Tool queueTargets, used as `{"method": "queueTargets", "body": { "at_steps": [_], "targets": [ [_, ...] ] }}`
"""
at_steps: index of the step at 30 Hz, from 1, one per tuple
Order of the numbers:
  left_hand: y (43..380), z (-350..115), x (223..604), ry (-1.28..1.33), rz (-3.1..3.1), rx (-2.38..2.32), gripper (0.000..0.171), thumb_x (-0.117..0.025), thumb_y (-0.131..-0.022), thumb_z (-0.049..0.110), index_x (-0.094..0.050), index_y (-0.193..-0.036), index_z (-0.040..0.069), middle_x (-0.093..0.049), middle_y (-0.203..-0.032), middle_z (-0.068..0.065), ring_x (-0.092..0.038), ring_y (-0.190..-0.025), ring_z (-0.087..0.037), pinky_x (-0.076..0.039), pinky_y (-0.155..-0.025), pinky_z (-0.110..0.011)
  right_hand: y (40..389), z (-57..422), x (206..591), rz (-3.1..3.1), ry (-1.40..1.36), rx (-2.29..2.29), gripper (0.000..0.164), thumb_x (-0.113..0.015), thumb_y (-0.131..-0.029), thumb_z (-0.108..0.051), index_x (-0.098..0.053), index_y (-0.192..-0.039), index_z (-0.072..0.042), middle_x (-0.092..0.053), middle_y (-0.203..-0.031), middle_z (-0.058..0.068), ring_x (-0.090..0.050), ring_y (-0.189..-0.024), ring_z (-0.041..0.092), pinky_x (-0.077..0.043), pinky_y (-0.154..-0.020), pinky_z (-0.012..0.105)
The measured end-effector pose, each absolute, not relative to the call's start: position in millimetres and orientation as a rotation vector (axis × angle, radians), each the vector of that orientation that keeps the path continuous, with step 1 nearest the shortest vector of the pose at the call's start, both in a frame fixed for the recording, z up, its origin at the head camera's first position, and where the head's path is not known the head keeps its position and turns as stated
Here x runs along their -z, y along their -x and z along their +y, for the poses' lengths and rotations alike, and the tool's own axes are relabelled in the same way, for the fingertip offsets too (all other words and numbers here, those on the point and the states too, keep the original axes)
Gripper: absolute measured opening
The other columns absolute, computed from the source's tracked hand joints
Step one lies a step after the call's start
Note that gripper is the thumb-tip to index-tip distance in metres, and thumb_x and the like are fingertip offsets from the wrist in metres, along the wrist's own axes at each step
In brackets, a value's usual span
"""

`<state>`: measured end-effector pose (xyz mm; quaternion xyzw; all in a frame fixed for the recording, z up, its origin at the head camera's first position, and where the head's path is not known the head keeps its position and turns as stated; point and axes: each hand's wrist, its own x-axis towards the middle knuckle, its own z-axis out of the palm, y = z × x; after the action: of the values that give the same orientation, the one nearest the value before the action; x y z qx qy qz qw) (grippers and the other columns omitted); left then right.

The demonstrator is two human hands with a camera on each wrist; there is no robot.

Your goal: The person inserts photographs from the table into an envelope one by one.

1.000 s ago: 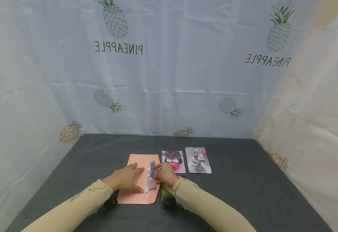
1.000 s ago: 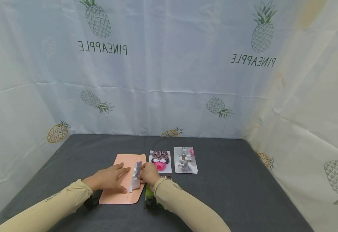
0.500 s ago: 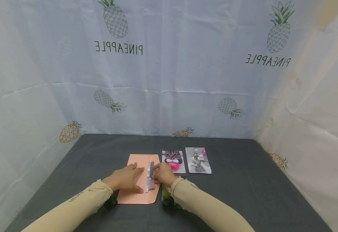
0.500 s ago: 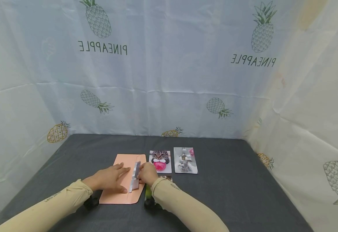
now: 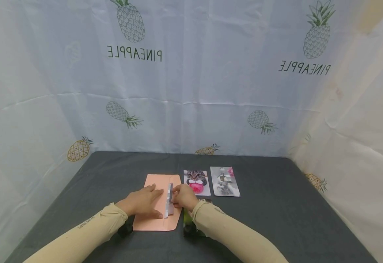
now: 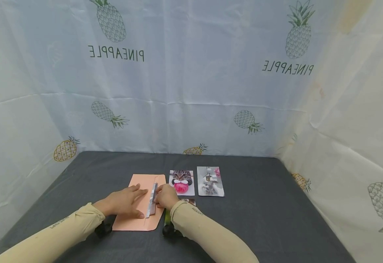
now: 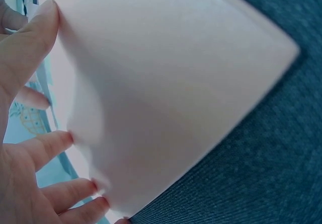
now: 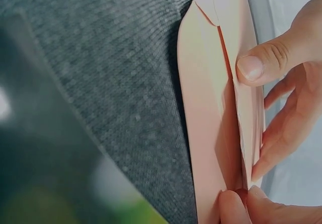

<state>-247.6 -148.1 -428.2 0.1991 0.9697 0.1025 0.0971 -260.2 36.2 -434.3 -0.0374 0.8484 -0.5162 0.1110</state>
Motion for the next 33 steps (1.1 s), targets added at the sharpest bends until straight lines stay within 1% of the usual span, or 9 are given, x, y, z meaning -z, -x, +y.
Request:
{"method": "queueTargets", "body": {
  "at_steps": [9, 19, 26, 33],
  "targets": [
    [248.5, -148.4, 428.3, -0.590, 2.868, -0.300, 0.092, -0.077, -0.069, 0.061, -0.048, -0.143, 0.014, -0.038, -0.149, -0.025, -0.041, -0.136, -0.039, -0.044, -0.095, -0.059, 261.3, 33.3, 430.9, 2.497, 0.032, 1.493, 0.033, -0.070, -0.077, 0.013, -0.062, -0.108, 0.004, -0.057, -0.071, 0.007, -0.058, -0.055, 0.012, -0.055, -0.054, 0.027],
    [248.3, -149.0, 427.7, -0.587, 2.867, -0.304, 0.092, -0.077, -0.069, 0.061, -0.049, -0.142, 0.014, -0.038, -0.149, -0.025, -0.041, -0.135, -0.039, -0.044, -0.095, -0.058, 263.8, 32.8, 433.7, 2.511, 0.047, 1.468, 0.034, -0.073, -0.074, 0.013, -0.063, -0.106, 0.003, -0.061, -0.065, 0.008, -0.062, -0.052, 0.012, -0.054, -0.052, 0.025],
    [248.2, -149.1, 427.3, -0.586, 2.866, -0.306, 0.092, -0.078, -0.069, 0.060, -0.048, -0.143, 0.014, -0.037, -0.149, -0.025, -0.041, -0.135, -0.040, -0.044, -0.094, -0.059, 264.3, 33.0, 432.2, 2.492, 0.051, 1.484, 0.035, -0.074, -0.074, 0.014, -0.062, -0.105, 0.004, -0.064, -0.066, 0.009, -0.063, -0.053, 0.012, -0.054, -0.051, 0.025],
    [247.7, -149.2, 428.1, -0.581, 2.869, -0.313, 0.092, -0.078, -0.069, 0.061, -0.048, -0.143, 0.014, -0.038, -0.149, -0.025, -0.041, -0.135, -0.039, -0.044, -0.095, -0.058, 265.7, 33.2, 432.4, 2.504, 0.079, 1.477, 0.035, -0.074, -0.072, 0.016, -0.062, -0.103, 0.004, -0.065, -0.065, 0.009, -0.063, -0.052, 0.013, -0.054, -0.050, 0.027]
  ]
}}
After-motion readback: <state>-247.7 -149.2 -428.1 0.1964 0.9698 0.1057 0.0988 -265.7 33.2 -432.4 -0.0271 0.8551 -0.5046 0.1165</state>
